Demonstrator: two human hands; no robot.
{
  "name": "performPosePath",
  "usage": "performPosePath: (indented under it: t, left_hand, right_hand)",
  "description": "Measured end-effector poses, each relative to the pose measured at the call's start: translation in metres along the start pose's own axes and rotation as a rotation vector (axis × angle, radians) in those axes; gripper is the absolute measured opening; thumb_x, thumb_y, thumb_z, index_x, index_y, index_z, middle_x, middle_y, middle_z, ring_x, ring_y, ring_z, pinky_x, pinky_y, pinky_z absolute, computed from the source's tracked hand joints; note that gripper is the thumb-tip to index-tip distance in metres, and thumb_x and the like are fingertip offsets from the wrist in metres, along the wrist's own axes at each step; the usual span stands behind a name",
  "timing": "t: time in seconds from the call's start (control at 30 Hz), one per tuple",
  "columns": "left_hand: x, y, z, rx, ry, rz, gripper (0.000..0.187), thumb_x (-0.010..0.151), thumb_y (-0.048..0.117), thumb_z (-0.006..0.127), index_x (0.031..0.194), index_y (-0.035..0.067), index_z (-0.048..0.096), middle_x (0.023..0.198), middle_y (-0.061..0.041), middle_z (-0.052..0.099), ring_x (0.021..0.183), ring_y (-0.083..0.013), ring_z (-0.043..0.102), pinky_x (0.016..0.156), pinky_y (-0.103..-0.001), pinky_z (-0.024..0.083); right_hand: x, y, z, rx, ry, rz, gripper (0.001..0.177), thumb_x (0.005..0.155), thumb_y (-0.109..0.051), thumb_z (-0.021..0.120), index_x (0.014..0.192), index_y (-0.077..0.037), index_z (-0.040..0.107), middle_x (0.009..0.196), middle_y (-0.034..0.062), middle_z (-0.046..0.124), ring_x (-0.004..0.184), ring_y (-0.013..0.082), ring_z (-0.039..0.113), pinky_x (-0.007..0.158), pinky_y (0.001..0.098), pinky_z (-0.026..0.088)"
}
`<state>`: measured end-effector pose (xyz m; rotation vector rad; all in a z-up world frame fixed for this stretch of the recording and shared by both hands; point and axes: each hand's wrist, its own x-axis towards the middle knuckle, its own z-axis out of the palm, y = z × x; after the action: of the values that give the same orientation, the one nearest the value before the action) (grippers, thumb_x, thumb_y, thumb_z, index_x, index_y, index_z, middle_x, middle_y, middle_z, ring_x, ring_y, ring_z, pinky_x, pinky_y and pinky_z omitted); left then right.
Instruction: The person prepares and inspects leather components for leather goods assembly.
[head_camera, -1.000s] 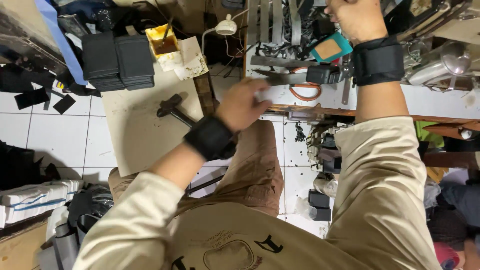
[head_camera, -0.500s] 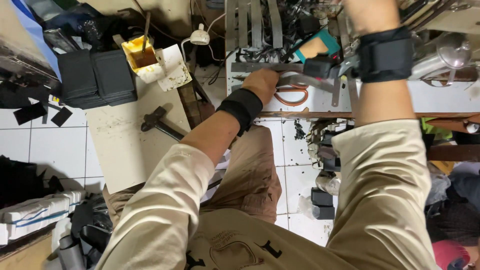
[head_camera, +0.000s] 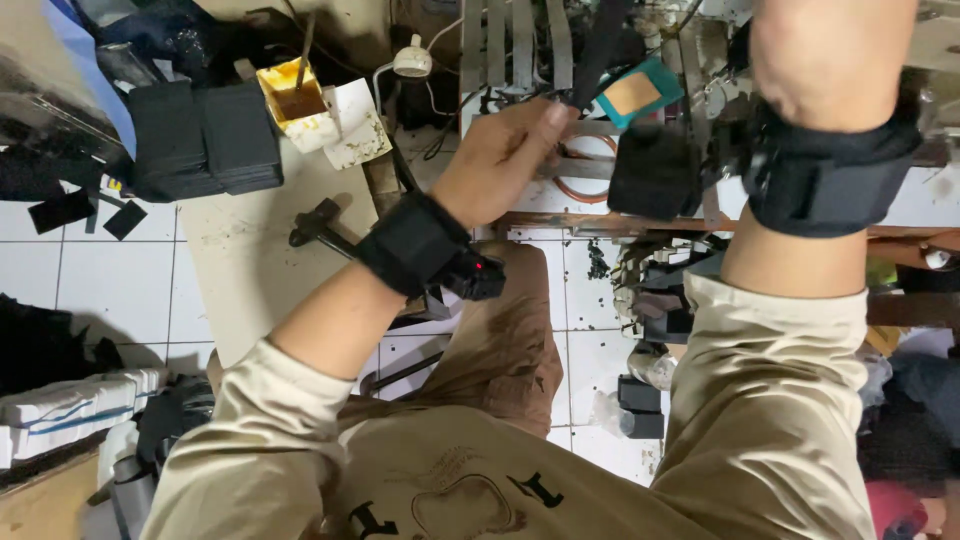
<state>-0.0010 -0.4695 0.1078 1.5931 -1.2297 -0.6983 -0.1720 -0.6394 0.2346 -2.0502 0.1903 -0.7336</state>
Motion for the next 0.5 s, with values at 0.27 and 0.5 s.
performPosePath:
  t: [0.27, 0.5]
  left_hand:
    - [-0.088, 0.021, -0.048, -0.779, 0.076, 0.058, 0.046, 0.109, 0.029, 0.054, 0.141, -0.003, 0.054, 0.12, -0.002, 0.071, 0.111, -0.0107, 0.067, 0.101, -0.028, 0.055]
    - [-0.148, -0.013, -0.06, -0.758, 0.307, -0.025, 0.049, 0.101, -0.001, 0.068, 0.145, -0.008, 0.049, 0.108, -0.006, 0.075, 0.097, -0.0103, 0.069, 0.09, -0.027, 0.057]
  right_hand:
    - [-0.045, -0.015, 0.097, 0.239, -0.263, -0.075, 0.018, 0.109, 0.009, 0.063, 0.117, -0.001, 0.051, 0.104, 0.0028, 0.063, 0.092, 0.0056, 0.059, 0.082, 0.0218, 0.048]
    - [-0.063, 0.0, 0.162, 0.319, -0.351, 0.013, 0.017, 0.105, 0.002, 0.064, 0.115, -0.003, 0.052, 0.106, 0.0009, 0.061, 0.099, 0.0053, 0.061, 0.087, 0.0244, 0.051]
